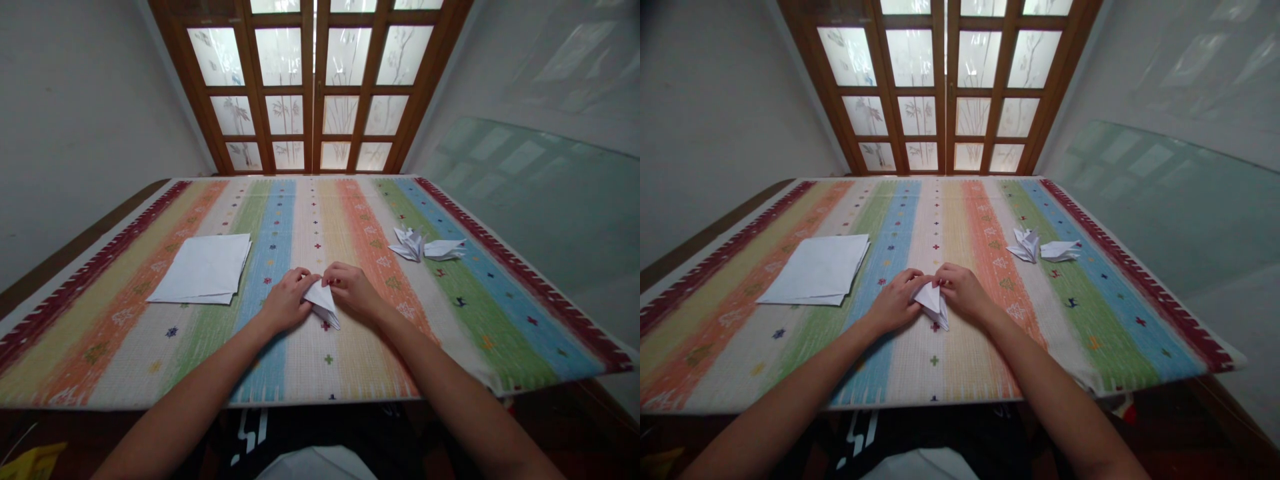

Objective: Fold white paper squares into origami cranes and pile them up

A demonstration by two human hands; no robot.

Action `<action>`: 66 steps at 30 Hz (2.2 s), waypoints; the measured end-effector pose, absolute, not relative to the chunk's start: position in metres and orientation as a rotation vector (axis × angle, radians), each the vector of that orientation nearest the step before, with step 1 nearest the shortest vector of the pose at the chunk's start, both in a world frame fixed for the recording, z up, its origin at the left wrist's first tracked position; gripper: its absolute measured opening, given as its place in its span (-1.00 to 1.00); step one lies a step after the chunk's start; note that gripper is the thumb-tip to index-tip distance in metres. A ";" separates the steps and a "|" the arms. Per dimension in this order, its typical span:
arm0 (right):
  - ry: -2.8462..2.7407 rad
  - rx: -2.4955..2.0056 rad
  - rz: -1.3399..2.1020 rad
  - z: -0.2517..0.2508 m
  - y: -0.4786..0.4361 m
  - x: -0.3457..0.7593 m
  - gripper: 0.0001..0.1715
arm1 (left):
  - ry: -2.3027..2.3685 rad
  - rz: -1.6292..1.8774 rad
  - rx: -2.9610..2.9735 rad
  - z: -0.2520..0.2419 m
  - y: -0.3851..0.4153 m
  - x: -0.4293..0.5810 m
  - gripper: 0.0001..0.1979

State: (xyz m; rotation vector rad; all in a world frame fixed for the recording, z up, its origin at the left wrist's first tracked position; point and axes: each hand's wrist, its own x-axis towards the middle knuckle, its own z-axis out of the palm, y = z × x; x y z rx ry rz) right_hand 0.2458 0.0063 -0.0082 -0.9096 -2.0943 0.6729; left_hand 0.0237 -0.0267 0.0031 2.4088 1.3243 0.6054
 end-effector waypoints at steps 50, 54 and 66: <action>-2.163 -0.712 0.798 0.010 -0.011 0.247 -0.40 | 1.086 0.929 1.682 -0.004 -0.017 0.021 -0.69; -2.160 -0.770 0.760 0.008 -0.010 0.248 -0.29 | 1.012 0.945 1.462 -0.008 -0.016 0.023 -0.38; -2.355 -1.014 0.754 0.003 -0.002 0.258 -0.75 | 1.388 0.814 2.112 -0.008 -0.017 0.017 -0.70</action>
